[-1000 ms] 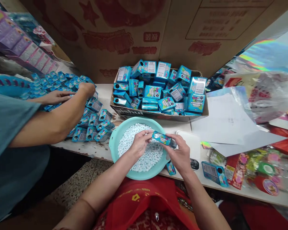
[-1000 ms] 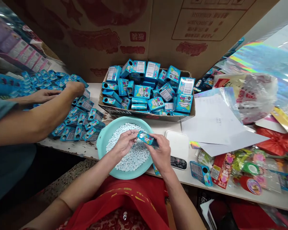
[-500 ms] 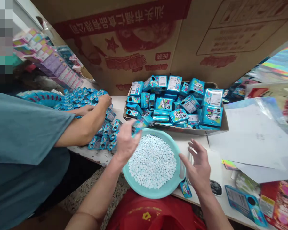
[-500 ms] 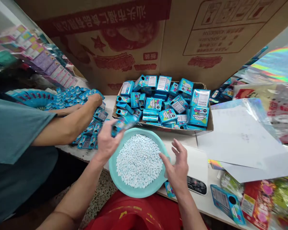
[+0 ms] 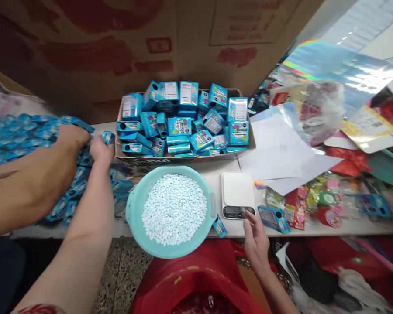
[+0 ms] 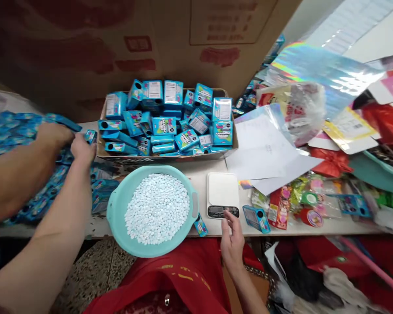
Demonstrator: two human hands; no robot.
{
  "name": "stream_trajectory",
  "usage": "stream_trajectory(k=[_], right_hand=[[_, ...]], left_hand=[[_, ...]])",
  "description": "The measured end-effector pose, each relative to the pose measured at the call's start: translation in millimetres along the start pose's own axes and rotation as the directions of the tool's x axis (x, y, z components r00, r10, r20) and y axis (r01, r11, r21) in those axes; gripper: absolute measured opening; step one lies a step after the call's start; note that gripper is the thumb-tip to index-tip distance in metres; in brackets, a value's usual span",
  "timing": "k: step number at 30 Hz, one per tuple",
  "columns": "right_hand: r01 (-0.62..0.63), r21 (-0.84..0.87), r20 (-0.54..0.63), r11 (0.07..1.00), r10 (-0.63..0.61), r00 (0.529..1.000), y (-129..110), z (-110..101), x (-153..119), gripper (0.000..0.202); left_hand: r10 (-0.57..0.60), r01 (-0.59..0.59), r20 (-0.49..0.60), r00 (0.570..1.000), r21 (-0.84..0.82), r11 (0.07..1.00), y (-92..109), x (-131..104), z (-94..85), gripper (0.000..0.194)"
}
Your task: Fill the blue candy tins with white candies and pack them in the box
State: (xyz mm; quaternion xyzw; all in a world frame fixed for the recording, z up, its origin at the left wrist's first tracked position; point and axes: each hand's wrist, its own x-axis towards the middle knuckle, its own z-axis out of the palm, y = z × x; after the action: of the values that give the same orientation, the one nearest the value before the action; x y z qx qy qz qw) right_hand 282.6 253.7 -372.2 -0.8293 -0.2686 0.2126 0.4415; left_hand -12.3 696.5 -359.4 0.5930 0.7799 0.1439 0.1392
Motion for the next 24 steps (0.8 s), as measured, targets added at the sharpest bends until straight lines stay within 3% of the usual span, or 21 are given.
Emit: stream_trajectory(k=[3,6,9,11,12,13,14,16,17,21,24], right_hand=[[0.108,-0.053,0.107,0.993,-0.102,0.989,14.3,7.4,-11.4,0.043],[0.218,-0.064,0.203,0.974,-0.201,0.958,22.9,25.9,-17.6,0.053],[0.093,0.003,0.205,0.996,-0.092,0.974,26.3,40.2,-19.5,0.039],[-0.048,0.058,0.191,0.997,0.036,0.981,27.0,39.1,-19.4,0.036],[-0.112,0.078,0.176,0.991,0.097,0.980,27.2,34.8,-18.9,0.038],[-0.167,0.097,0.155,0.981,0.151,0.976,27.2,28.4,-18.0,0.041],[-0.212,0.119,0.130,0.970,0.197,0.972,27.1,20.5,-16.5,0.043],[-0.282,0.182,0.071,0.942,0.274,0.959,25.6,3.4,-11.2,0.046],[-0.305,0.228,0.039,0.924,0.305,0.952,24.1,-4.2,-7.4,0.046],[-0.312,0.476,0.012,0.823,0.348,0.937,10.4,-14.3,11.7,0.041],[-0.353,0.553,0.187,0.755,0.301,0.935,-9.3,3.0,21.6,0.041]], left_hand=[[-0.051,0.052,0.030,0.998,-0.017,0.999,-4.9,7.8,14.7,0.036],[-0.036,0.036,-0.019,0.999,-0.025,0.999,-7.2,-6.5,12.8,0.040],[0.076,-0.083,-0.157,0.985,-0.040,0.996,-13.8,-63.4,0.8,0.032],[0.246,-0.303,-0.320,0.915,-0.142,0.942,-20.6,-120.4,-0.7,0.026],[0.257,-0.341,-0.367,0.894,-0.187,0.921,-23.5,-149.4,3.0,0.028],[0.281,-0.364,-0.325,0.903,-0.230,0.903,-25.3,-175.8,9.9,0.029],[0.348,-0.389,-0.187,0.918,-0.270,0.881,-25.5,-198.0,19.7,0.028],[0.458,-0.399,0.164,0.874,-0.297,0.867,-20.2,-226.7,44.3,0.030],[0.436,-0.370,0.259,0.862,-0.267,0.890,-14.9,-233.7,57.0,0.033],[0.297,-0.245,0.363,0.883,-0.183,0.952,11.2,-243.9,92.0,0.031],[0.348,-0.240,0.399,0.848,-0.297,0.924,18.0,-259.6,97.1,0.020]])
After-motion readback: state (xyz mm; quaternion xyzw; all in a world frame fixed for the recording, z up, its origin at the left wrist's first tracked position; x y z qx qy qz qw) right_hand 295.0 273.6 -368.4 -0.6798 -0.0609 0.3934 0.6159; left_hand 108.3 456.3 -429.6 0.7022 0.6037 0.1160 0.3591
